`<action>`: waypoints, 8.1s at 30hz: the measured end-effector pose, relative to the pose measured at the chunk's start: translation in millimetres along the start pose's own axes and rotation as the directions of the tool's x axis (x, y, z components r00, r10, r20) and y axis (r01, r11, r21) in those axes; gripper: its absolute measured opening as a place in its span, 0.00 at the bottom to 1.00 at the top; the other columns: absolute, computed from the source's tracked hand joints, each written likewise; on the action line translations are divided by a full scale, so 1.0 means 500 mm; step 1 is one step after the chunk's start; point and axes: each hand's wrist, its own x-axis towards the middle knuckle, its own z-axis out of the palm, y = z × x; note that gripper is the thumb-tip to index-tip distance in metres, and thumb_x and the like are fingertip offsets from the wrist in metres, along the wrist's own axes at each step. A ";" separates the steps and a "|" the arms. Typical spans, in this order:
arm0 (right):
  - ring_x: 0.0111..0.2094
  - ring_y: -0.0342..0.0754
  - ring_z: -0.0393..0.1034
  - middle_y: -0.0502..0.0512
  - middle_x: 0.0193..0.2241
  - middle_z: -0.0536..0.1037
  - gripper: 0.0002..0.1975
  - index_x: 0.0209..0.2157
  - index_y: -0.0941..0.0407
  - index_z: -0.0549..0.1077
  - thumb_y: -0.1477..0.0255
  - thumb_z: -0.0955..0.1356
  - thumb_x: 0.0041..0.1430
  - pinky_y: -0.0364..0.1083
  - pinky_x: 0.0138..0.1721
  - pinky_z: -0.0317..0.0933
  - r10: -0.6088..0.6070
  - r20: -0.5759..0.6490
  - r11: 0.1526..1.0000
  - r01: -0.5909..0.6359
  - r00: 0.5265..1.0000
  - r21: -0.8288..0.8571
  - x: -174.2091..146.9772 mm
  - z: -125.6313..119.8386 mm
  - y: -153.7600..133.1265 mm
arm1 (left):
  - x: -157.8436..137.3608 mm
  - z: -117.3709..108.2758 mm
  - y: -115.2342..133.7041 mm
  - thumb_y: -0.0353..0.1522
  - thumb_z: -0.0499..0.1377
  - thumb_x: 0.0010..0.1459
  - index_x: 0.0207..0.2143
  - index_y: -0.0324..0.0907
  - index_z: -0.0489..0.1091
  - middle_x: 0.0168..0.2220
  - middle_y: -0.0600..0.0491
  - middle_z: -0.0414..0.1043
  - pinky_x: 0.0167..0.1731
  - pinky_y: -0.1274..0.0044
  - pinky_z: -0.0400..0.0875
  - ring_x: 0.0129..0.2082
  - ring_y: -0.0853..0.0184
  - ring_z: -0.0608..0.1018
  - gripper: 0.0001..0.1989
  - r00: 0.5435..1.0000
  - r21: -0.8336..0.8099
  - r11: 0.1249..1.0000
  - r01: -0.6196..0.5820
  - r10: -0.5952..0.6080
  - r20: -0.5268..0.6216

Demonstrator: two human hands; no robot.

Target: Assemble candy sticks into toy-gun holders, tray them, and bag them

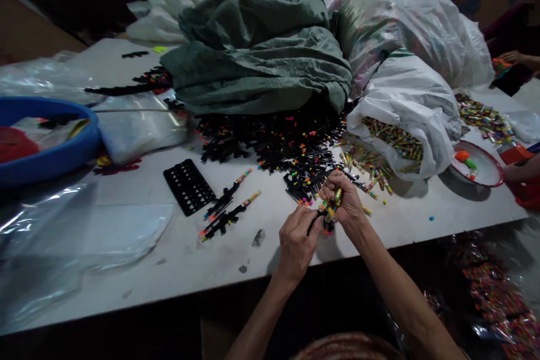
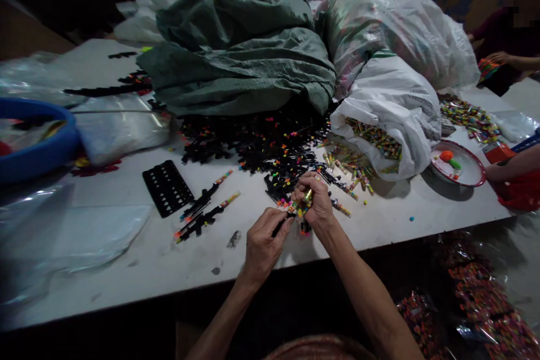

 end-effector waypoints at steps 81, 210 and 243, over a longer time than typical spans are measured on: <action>0.28 0.44 0.70 0.52 0.28 0.78 0.10 0.36 0.57 0.77 0.67 0.68 0.54 0.41 0.30 0.60 0.387 0.444 0.139 0.424 0.808 -0.895 -0.049 -0.056 -0.038 | 0.019 -0.093 -0.061 0.35 0.50 0.62 0.32 0.46 0.72 0.30 0.55 0.74 0.32 0.77 0.59 0.29 0.68 0.73 0.11 0.794 0.120 0.993 -0.012 -0.063 0.605; 0.33 0.43 0.65 0.52 0.33 0.74 0.05 0.32 0.56 0.73 0.69 0.67 0.58 0.41 0.29 0.45 0.533 0.360 -0.363 0.591 0.766 -0.720 -0.067 -0.080 -0.102 | 0.005 -0.021 -0.030 0.34 0.50 0.61 0.40 0.45 0.73 0.38 0.54 0.77 0.35 0.79 0.63 0.37 0.66 0.77 0.12 0.761 -0.046 0.995 0.086 -0.035 0.647; 0.31 0.46 0.68 0.55 0.34 0.74 0.07 0.40 0.55 0.69 0.71 0.63 0.62 0.42 0.28 0.51 0.449 0.428 -0.618 0.619 0.784 -0.484 -0.086 -0.126 -0.037 | -0.011 -0.065 -0.100 0.44 0.49 0.59 0.31 0.39 0.71 0.24 0.54 0.70 0.26 0.79 0.63 0.24 0.69 0.71 0.19 0.529 -0.175 0.800 0.574 -0.199 0.825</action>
